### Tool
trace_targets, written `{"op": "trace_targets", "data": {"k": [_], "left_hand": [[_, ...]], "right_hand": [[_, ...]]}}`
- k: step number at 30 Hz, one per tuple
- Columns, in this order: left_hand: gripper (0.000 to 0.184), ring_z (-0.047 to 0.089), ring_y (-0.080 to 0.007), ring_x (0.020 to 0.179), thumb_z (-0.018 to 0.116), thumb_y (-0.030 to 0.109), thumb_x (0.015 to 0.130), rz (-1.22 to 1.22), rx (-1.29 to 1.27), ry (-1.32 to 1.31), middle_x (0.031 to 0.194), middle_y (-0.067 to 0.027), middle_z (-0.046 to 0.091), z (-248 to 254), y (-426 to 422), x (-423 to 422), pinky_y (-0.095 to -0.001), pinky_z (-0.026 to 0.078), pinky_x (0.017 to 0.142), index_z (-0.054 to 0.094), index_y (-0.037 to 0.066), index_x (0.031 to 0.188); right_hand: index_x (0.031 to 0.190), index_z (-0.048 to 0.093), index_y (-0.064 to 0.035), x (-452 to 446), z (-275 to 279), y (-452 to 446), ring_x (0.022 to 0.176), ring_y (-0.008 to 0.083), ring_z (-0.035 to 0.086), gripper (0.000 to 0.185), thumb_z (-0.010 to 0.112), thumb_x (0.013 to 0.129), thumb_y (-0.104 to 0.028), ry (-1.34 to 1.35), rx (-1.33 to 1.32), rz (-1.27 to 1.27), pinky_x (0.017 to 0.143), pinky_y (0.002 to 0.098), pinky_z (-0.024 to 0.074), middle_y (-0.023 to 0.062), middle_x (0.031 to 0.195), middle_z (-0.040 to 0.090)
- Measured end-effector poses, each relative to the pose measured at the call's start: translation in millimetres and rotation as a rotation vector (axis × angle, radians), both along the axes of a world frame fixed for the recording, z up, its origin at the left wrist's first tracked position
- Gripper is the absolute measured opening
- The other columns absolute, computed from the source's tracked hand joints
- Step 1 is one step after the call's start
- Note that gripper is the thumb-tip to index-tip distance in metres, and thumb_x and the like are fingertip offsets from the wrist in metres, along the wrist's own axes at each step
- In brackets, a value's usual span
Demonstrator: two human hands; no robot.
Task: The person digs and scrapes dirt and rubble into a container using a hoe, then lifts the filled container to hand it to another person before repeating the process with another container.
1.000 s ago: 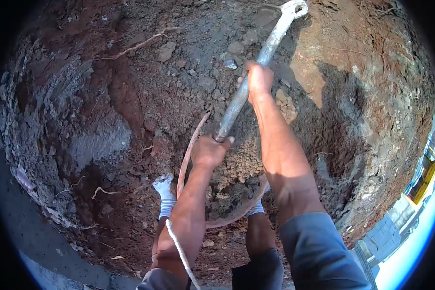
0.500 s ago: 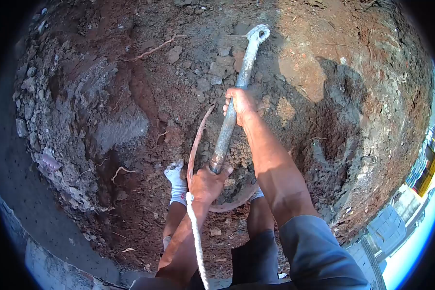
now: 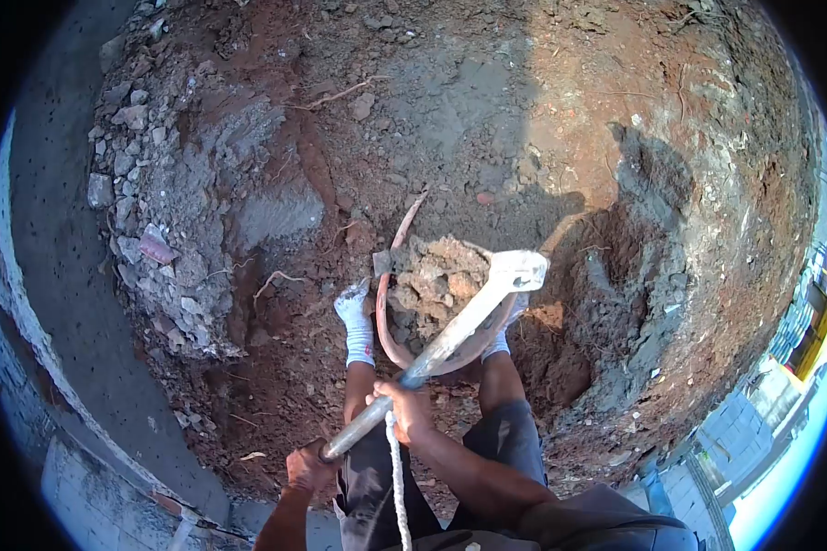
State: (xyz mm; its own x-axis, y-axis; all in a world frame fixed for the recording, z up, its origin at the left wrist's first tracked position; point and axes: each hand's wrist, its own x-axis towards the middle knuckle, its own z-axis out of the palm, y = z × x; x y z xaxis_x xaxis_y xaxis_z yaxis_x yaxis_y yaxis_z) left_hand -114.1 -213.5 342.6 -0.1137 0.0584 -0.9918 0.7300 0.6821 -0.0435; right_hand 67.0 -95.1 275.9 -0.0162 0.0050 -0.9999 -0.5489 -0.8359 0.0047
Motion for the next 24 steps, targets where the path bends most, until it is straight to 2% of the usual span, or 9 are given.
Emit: {"op": "trace_targets", "data": {"k": [2,6,10,13,15,18,21,22,24], "left_hand": [[0.037,0.068,-0.0310,0.085,0.076,0.039,0.067,-0.040,0.014,0.010,0.089,-0.0107,0.071,9.9,-25.8,-27.7,-0.0408,0.053,0.077,0.068,0.017,0.096],[0.040,0.069,-0.0323,0.077,0.076,0.041,0.067,-0.111,0.272,-0.090,0.086,-0.0141,0.070,-28.9,28.0,31.9,-0.0422,0.055,0.069,0.068,0.015,0.096],[0.045,0.071,-0.0257,0.071,0.071,0.044,0.077,0.138,0.834,-0.421,0.080,-0.0146,0.070,-98.1,209.1,190.5,-0.0360,0.058,0.071,0.065,0.007,0.102],[0.047,0.069,-0.0185,0.070,0.073,0.040,0.078,0.280,0.591,-0.751,0.084,-0.0079,0.071,-97.8,380.6,274.7,-0.0324,0.058,0.072,0.063,0.011,0.113],[0.045,0.066,-0.0150,0.072,0.074,0.039,0.078,0.469,0.834,-0.805,0.082,-0.0055,0.069,-113.2,446.6,311.1,-0.0297,0.056,0.071,0.064,0.010,0.110],[0.039,0.063,-0.0129,0.068,0.075,0.035,0.077,0.387,0.961,-0.625,0.077,-0.0047,0.066,-155.5,495.9,304.5,-0.0304,0.054,0.068,0.065,0.008,0.104],[0.039,0.064,-0.0148,0.075,0.072,0.033,0.082,0.450,0.446,-0.515,0.083,-0.0086,0.067,-254.6,435.2,276.3,-0.0323,0.053,0.076,0.065,0.005,0.108],[0.049,0.067,-0.0170,0.080,0.068,0.039,0.084,0.347,0.276,-0.394,0.094,-0.0078,0.069,-278.6,391.9,261.0,-0.0329,0.053,0.079,0.059,0.012,0.124],[0.048,0.068,-0.0258,0.089,0.068,0.039,0.084,0.502,0.473,-0.336,0.102,-0.0142,0.069,-341.9,279.0,251.0,-0.0366,0.052,0.084,0.061,0.006,0.119]], "right_hand": [[0.081,0.057,0.0020,-13.7,3.1,-36.9,0.065,0.0251,0.066,0.014,0.069,0.074,0.003,-0.045,-0.133,0.069,0.061,0.0365,0.0537,0.0124,0.072,0.062],[0.078,0.059,0.0026,42.9,8.1,71.1,0.064,0.0231,0.065,0.011,0.068,0.073,-0.003,-0.077,0.160,-0.045,0.062,0.0389,0.0563,0.0104,0.070,0.060],[0.087,0.051,0.0049,164.3,36.8,262.0,0.056,0.0207,0.059,0.016,0.061,0.075,0.000,-0.315,0.807,0.118,0.054,0.0342,0.0549,0.0124,0.070,0.056],[0.084,0.052,0.0008,230.4,76.3,400.1,0.054,0.0161,0.056,0.008,0.058,0.083,-0.003,-0.593,1.129,0.319,0.057,0.0308,0.0539,0.0082,0.069,0.055],[0.083,0.052,-0.0011,260.0,73.2,477.9,0.060,0.0161,0.055,0.013,0.061,0.085,-0.009,-0.705,1.237,0.364,0.061,0.0320,0.0515,0.0072,0.068,0.053],[0.085,0.053,-0.0004,327.8,-10.1,580.5,0.060,0.0172,0.055,0.011,0.059,0.087,-0.010,-0.444,1.331,0.364,0.061,0.0307,0.0521,0.0069,0.067,0.052],[0.101,0.056,0.0007,239.5,-166.2,479.5,0.081,0.0220,0.063,0.023,0.061,0.083,-0.012,-0.687,0.881,0.332,0.073,0.0376,0.0552,0.0146,0.085,0.061],[0.120,0.052,0.0068,198.9,-201.4,419.6,0.110,0.0277,0.056,0.044,0.062,0.081,-0.011,-0.633,0.789,0.401,0.086,0.0493,0.0515,0.0247,0.117,0.056],[0.091,0.054,-0.0025,179.3,-307.8,361.8,0.068,0.0227,0.053,0.021,0.060,0.081,-0.020,-0.536,0.635,0.410,0.059,0.0377,0.0469,0.0123,0.077,0.052]]}}
